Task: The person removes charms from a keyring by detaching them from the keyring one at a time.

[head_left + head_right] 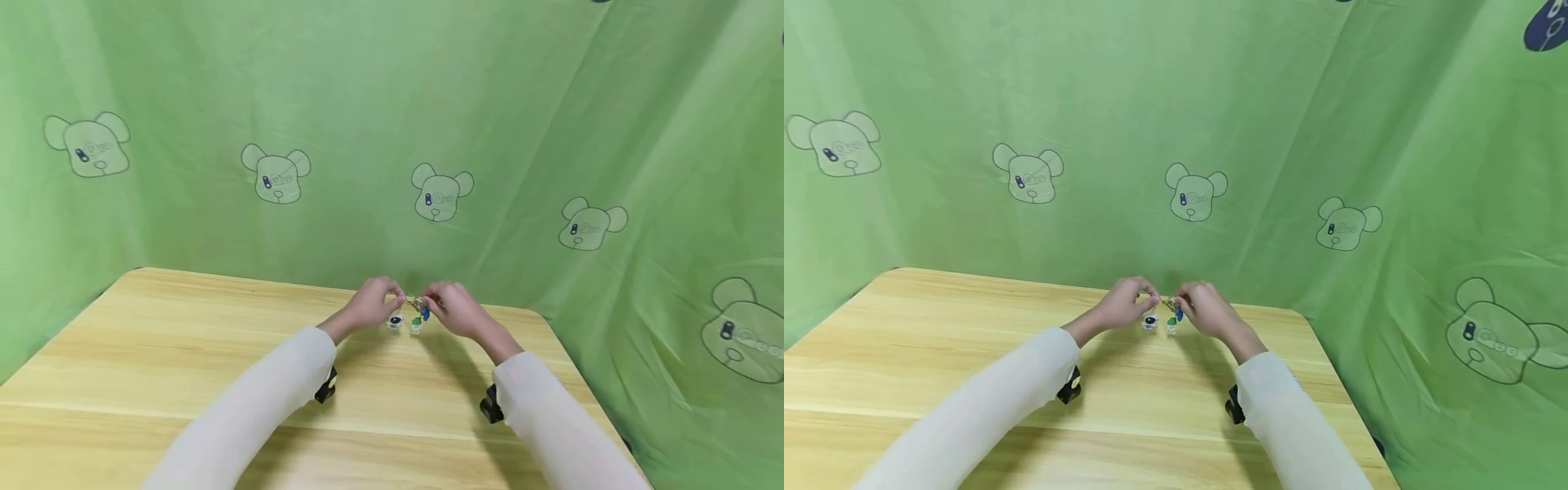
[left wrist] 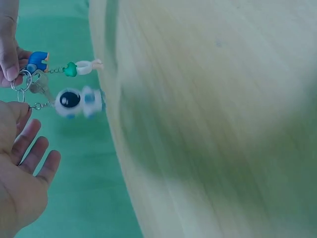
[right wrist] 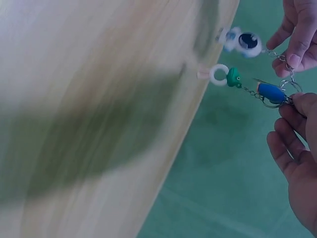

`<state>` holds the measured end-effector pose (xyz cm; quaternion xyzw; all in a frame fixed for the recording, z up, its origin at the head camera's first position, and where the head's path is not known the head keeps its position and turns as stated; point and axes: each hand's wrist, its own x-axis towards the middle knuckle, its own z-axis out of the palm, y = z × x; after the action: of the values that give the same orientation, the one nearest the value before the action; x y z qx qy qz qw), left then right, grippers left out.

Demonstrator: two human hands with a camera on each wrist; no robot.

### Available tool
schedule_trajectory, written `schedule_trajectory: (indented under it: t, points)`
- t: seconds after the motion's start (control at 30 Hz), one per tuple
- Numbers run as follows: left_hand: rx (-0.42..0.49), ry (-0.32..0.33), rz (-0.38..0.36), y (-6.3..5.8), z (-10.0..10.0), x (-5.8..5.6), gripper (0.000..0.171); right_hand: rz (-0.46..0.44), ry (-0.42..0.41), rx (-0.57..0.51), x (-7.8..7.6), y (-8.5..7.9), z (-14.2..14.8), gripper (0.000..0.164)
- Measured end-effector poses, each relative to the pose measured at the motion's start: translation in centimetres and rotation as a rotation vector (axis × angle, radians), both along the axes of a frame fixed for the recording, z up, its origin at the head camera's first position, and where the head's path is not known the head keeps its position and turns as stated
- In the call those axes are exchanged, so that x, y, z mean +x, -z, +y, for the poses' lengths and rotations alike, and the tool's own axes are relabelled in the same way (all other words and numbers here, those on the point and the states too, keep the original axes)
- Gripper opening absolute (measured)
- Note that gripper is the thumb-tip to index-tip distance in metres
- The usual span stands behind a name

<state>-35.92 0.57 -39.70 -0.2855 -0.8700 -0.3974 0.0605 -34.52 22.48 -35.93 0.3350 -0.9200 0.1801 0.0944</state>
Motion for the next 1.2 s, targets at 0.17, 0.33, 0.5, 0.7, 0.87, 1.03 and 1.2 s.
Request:
schedule_trajectory:
  t: [0.17, 0.33, 0.5, 0.7, 0.87, 1.03, 1.2]
  points:
    - [0.0, 0.02, 0.054, -1.1, -1.0, 0.9, 0.015, 0.039, -0.01, -0.001, 0.8, -1.0, -0.6, 0.012]
    - [-0.015, -0.004, 0.115, -1.6, -2.2, 1.9, 0.016, 0.067, -0.029, -0.007, 1.7, -2.0, -1.6, 0.013]
    - [-0.027, -0.016, 0.186, -1.9, -3.6, 3.1, 0.013, 0.134, -0.068, 0.0, 2.6, -2.4, -2.7, 0.01]
    - [-0.058, -0.018, 0.244, -2.5, -5.3, 4.8, 0.011, 0.185, -0.119, -0.039, 3.8, -2.5, -4.1, 0.01]
    - [-0.079, 0.003, 0.279, -3.0, -6.4, 6.3, 0.011, 0.211, -0.155, -0.117, 4.9, -2.4, -5.0, 0.01]
    - [-0.07, 0.001, 0.271, -2.2, -7.5, 8.0, 0.008, 0.167, -0.196, -0.187, 5.8, -1.6, -6.1, 0.011]
    - [-0.006, 0.027, 0.302, -1.7, -8.0, 8.9, 0.007, 0.173, -0.217, -0.252, 6.6, -1.2, -6.7, 0.009]
